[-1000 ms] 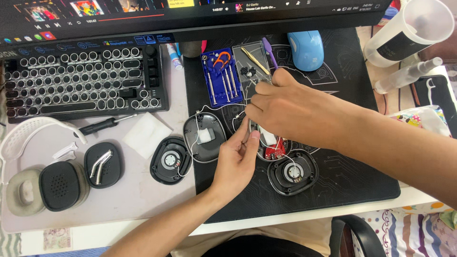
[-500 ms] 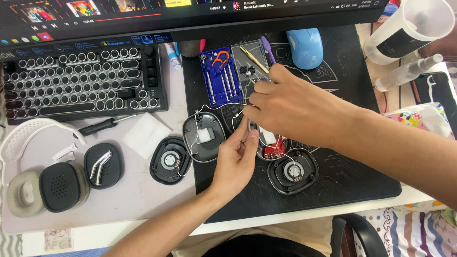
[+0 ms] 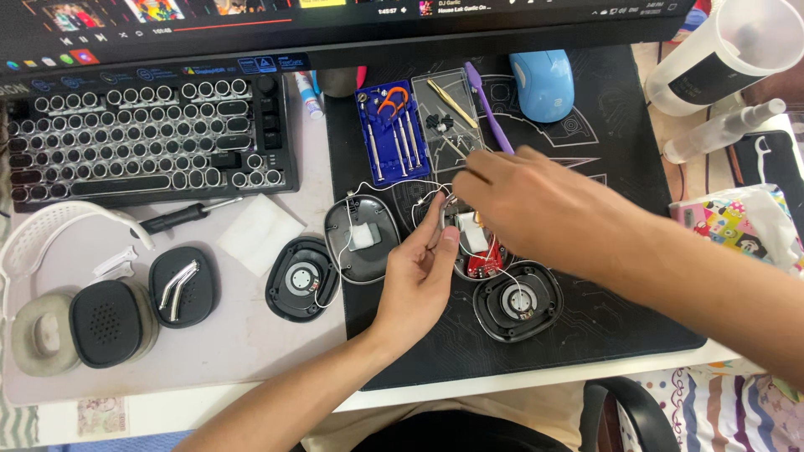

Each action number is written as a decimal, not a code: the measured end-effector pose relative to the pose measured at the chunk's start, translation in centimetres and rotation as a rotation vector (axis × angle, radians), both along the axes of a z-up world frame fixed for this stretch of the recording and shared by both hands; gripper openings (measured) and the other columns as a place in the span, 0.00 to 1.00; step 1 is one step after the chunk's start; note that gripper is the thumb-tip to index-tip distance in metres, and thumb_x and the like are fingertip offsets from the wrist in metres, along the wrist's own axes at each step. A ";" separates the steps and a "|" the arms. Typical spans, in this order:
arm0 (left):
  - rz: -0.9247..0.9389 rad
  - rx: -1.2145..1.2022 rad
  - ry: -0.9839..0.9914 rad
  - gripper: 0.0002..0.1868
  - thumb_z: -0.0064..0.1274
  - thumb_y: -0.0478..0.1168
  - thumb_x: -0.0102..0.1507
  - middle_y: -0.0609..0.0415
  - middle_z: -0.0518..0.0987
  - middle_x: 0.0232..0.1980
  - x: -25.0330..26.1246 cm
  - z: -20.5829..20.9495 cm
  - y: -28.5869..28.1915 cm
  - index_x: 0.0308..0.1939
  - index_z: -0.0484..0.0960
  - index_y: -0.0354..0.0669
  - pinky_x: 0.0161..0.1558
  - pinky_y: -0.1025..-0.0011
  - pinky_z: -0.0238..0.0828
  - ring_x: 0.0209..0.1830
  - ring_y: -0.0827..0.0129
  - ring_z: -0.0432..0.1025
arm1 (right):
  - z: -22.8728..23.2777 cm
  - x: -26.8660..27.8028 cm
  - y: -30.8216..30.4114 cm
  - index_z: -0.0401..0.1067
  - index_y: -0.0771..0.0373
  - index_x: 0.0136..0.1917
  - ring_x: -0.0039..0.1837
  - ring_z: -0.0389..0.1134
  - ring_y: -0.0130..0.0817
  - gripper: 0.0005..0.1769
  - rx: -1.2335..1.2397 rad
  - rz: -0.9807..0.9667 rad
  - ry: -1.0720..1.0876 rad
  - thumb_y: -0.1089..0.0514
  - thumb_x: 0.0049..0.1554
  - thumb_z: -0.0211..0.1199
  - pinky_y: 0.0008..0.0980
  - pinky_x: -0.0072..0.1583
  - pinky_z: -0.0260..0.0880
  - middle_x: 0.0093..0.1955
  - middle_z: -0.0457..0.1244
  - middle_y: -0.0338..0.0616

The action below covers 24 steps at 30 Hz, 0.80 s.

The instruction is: The person disassembles the ear cup of a pair of headphones by hand and using a small screwdriver, revealing the internal wiring and circuit board. They then separate the speaker component and manipulate small wires near the connection points.

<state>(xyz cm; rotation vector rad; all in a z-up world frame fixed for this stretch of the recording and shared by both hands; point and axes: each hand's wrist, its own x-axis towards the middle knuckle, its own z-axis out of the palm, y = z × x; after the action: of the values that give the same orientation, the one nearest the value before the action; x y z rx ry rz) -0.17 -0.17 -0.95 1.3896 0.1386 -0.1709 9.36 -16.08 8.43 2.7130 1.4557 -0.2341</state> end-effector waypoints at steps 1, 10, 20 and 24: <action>0.004 -0.001 -0.001 0.33 0.44 0.43 0.71 0.73 0.69 0.50 0.1 0.4 0.0 0.80 0.59 0.42 0.28 0.82 0.47 0.28 0.82 0.47 | -0.4 -0.3 0.0 0.65 0.59 0.44 0.37 0.65 0.43 0.10 -0.001 0.004 -0.001 0.72 0.53 0.56 0.43 0.48 0.67 0.45 0.60 0.43; 0.000 -0.047 -0.026 0.32 0.43 0.41 0.72 0.72 0.66 0.38 0.1 0.0 0.0 0.80 0.59 0.42 0.27 0.81 0.44 0.26 0.83 0.46 | -3.4 -1.5 0.5 0.77 0.65 0.49 0.42 0.68 0.44 0.08 0.563 -0.280 0.180 0.58 0.63 0.60 0.44 0.47 0.69 0.46 0.62 0.43; 0.004 -0.119 -0.220 0.30 0.41 0.32 0.73 0.30 0.69 0.70 -0.3 -4.3 -0.5 0.78 0.53 0.30 0.59 0.66 0.71 0.63 0.64 0.67 | -4.9 -1.9 0.6 0.81 0.63 0.46 0.41 0.72 0.40 0.04 0.701 -0.308 0.138 0.65 0.59 0.66 0.28 0.45 0.71 0.40 0.67 0.43; 0.012 -0.055 -0.221 0.30 0.42 0.32 0.72 0.34 0.76 0.59 -0.5 -3.8 -0.3 0.78 0.55 0.31 0.47 0.71 0.71 0.54 0.70 0.69 | -5.6 -1.7 0.3 0.81 0.60 0.44 0.40 0.72 0.35 0.01 0.797 -0.286 0.152 0.63 0.58 0.69 0.26 0.45 0.71 0.39 0.67 0.40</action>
<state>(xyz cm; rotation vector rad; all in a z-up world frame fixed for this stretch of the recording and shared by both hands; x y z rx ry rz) -0.70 -0.43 -4.74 1.3425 -0.0411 -0.0099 7.63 -15.78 2.84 3.6100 1.4050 0.1866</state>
